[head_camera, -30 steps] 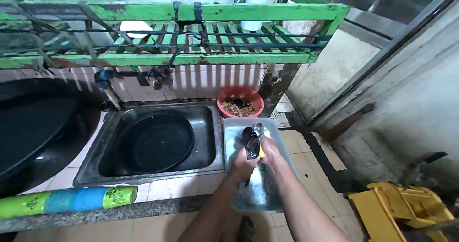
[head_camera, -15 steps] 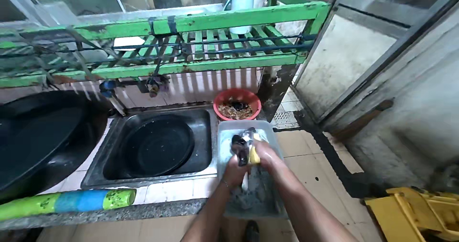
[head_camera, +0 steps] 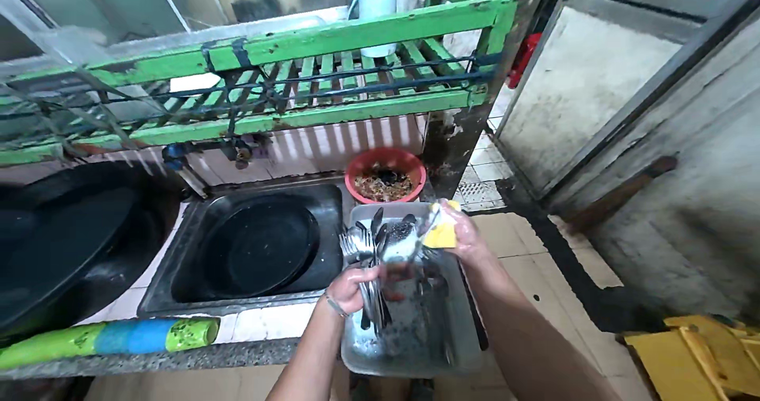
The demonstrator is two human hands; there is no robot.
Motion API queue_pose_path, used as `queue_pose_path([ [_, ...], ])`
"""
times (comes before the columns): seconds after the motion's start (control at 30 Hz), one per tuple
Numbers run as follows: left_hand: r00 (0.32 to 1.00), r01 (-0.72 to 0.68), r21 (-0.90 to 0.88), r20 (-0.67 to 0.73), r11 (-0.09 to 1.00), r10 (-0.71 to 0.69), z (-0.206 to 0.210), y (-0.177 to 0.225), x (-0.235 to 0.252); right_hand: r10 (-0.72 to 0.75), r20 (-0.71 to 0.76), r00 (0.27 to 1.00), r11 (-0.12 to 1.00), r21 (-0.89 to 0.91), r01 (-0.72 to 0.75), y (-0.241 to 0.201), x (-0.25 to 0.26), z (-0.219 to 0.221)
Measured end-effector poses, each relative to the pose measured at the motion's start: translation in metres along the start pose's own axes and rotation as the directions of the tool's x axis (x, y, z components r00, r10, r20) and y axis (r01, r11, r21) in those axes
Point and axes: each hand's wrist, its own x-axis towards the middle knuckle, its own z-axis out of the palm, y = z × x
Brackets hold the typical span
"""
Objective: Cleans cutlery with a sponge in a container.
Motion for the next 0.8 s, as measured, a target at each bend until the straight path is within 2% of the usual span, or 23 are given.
queue_pose_path([
  [0.1,0.998,0.062,0.097,-0.031,0.993,-0.059,-0.001,0.002,0.006,0.048,-0.056,0.997,0.977,-0.206,-0.058,-0.013,0.0,0.007],
  [0.2,0.984,0.092,0.099,-0.163,0.991,-0.075,0.021,-0.002,0.026,0.108,-0.131,0.986,0.906,-0.394,-0.152,0.012,-0.007,0.036],
  [0.3,0.965,0.079,0.077,-0.254,0.994,-0.057,0.032,-0.01,0.043,0.126,-0.111,0.986,0.707,-0.687,-0.168,0.035,-0.021,0.055],
  [0.37,0.955,0.074,0.086,-0.294,0.994,-0.046,0.026,-0.017,0.047,0.102,-0.16,0.982,0.646,-0.74,-0.188,0.04,-0.024,0.057],
  [0.4,0.944,0.071,0.125,-0.33,0.99,-0.026,0.025,-0.017,0.048,0.053,-0.201,0.978,0.661,-0.727,-0.185,0.042,-0.021,0.05],
  [0.47,0.896,0.087,0.234,-0.443,0.968,0.027,0.03,-0.014,0.046,-0.057,-0.3,0.952,0.805,-0.579,-0.134,0.04,-0.019,0.04],
  [0.5,0.866,0.124,0.301,-0.498,0.945,0.045,0.034,-0.012,0.046,-0.042,-0.317,0.947,0.874,-0.471,-0.119,0.034,-0.019,0.038],
  [0.57,0.832,0.205,0.417,-0.551,0.885,0.067,0.039,-0.007,0.047,0.04,-0.238,0.971,0.914,-0.385,-0.132,0.021,-0.021,0.037],
  [0.63,0.846,0.234,0.463,-0.531,0.855,0.056,0.043,-0.006,0.045,0.083,-0.194,0.978,0.898,-0.41,-0.158,0.015,-0.018,0.038],
  [0.73,0.905,0.185,0.433,-0.426,0.882,0.019,0.044,-0.013,0.043,0.029,-0.326,0.945,0.959,-0.258,-0.119,0.009,-0.005,0.039],
  [0.8,0.887,0.203,0.442,-0.46,0.874,0.027,0.048,-0.018,0.046,0.021,-0.382,0.924,0.98,-0.175,-0.095,0.015,-0.002,0.04],
])
